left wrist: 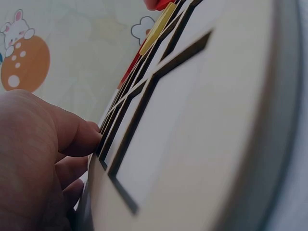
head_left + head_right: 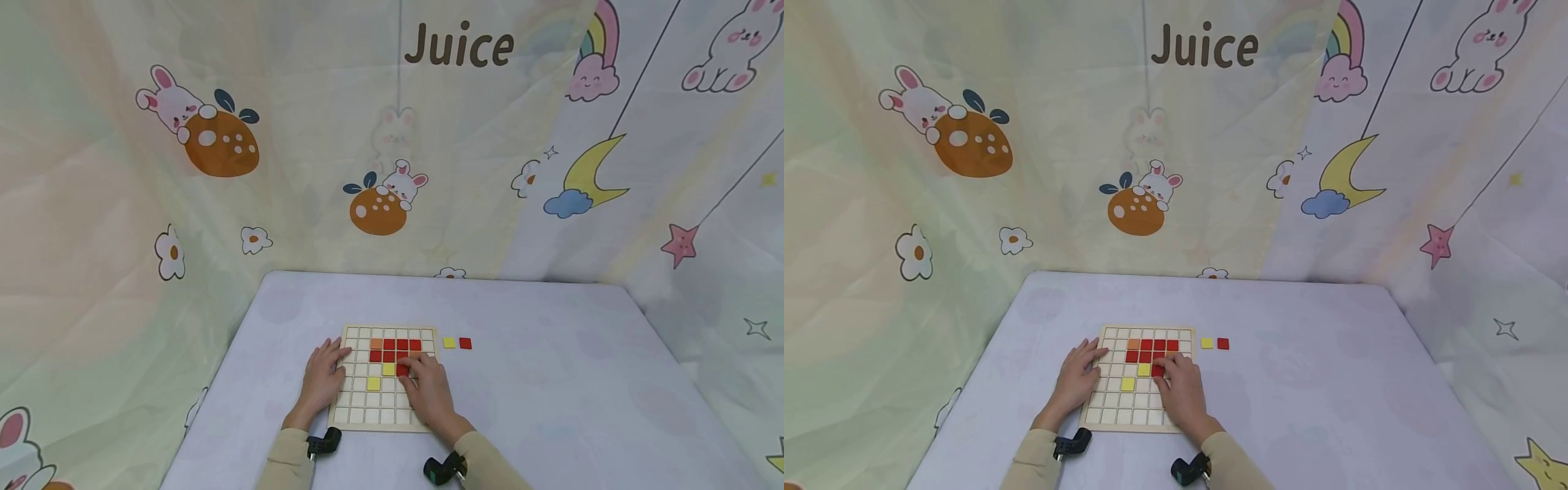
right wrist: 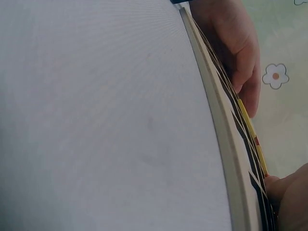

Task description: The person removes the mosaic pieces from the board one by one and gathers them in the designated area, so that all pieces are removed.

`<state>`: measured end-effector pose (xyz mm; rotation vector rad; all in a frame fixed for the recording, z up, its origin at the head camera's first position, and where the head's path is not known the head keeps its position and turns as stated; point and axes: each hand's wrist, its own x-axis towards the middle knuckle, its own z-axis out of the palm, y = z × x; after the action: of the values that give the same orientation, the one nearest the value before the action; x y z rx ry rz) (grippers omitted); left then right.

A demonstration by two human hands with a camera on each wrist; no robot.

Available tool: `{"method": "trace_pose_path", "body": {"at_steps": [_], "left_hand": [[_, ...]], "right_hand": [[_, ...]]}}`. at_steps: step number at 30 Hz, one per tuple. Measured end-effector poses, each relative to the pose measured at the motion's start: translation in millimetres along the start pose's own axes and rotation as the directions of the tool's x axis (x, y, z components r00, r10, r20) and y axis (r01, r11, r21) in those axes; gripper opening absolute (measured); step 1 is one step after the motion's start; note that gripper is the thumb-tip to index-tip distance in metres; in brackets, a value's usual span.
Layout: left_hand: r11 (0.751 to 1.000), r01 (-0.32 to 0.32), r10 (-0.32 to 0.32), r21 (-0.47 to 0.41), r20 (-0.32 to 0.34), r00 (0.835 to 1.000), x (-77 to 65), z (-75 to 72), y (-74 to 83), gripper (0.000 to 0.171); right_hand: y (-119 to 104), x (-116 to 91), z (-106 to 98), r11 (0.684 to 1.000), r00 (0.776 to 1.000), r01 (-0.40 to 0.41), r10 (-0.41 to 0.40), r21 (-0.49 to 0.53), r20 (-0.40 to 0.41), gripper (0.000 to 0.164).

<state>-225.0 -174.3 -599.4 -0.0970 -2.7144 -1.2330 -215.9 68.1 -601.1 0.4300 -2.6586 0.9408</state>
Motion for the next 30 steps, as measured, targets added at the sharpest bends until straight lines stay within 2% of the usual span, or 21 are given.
{"method": "trace_pose_path", "body": {"at_steps": [5, 12, 19, 25, 30], "left_hand": [[1.000, 0.000, 0.000, -0.002, -0.002, 1.000, 0.2, -0.3, -1.3, 0.037], [0.999, 0.009, -0.008, -0.035, 0.009, 1.000, -1.0, 0.9, -1.7, 0.037], [0.999, -0.008, 0.008, -0.032, -0.001, 1.000, -0.8, 2.0, -0.2, 0.036], [1.000, -0.008, 0.008, -0.026, -0.004, 1.000, -0.1, 1.7, -1.4, 0.036], [1.000, -0.001, 0.001, -0.029, -0.001, 1.000, 0.3, 0.7, -2.1, 0.036]], "right_hand": [[0.2, 0.5, 0.9, 1.000, 1.000, -0.001, 0.001, -0.008, 0.001, 0.033], [-0.1, -1.7, -3.8, 0.996, 0.999, -0.046, 0.044, 0.073, 0.019, 0.037], [4.5, -2.5, -8.4, 0.989, 0.997, -0.071, 0.069, 0.132, 0.021, 0.030], [7.0, -2.1, -11.8, 0.981, 0.999, -0.054, 0.054, 0.184, 0.001, 0.031], [9.6, -1.0, -14.6, 0.984, 0.999, -0.046, 0.044, 0.173, 0.019, 0.033]]}}
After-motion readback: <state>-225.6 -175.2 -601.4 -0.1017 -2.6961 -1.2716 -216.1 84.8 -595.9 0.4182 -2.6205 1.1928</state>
